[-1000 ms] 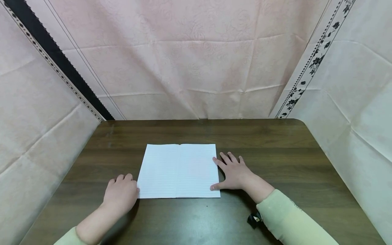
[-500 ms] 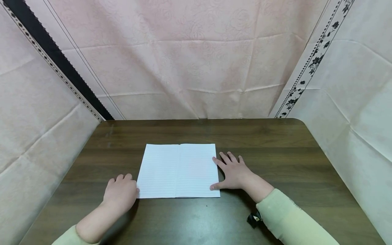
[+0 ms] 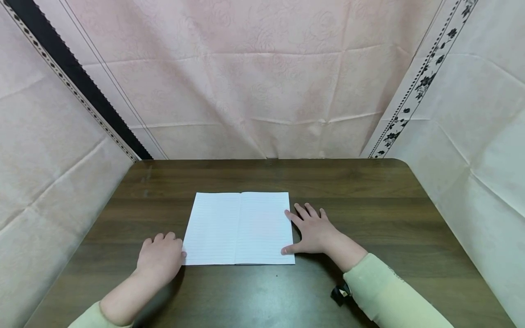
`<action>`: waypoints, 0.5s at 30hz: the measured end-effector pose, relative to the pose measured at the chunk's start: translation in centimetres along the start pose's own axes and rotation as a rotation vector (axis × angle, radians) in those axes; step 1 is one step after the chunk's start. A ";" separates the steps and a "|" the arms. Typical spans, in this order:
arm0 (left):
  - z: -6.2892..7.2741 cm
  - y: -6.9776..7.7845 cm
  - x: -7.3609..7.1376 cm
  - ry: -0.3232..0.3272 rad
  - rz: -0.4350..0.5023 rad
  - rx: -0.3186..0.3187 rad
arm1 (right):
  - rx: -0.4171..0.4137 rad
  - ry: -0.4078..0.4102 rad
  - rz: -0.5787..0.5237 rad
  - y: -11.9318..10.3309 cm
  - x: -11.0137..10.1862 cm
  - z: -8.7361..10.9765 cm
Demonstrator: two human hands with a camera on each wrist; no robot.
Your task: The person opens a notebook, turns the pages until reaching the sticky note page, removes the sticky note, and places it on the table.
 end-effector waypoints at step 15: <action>-0.3 0.5 -0.2 0.061 0.021 0.053 | -0.003 0.015 0.006 0.1 0.1 -0.1</action>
Point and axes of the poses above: each hand's wrist, its own z-axis away from the middle knuckle, its own x-axis out of the palm, y = z × x, the point moved 1 cm from there along -z, towards the middle knuckle, and after that the axes turned 11 degrees about -y, right-handed, at the moved point
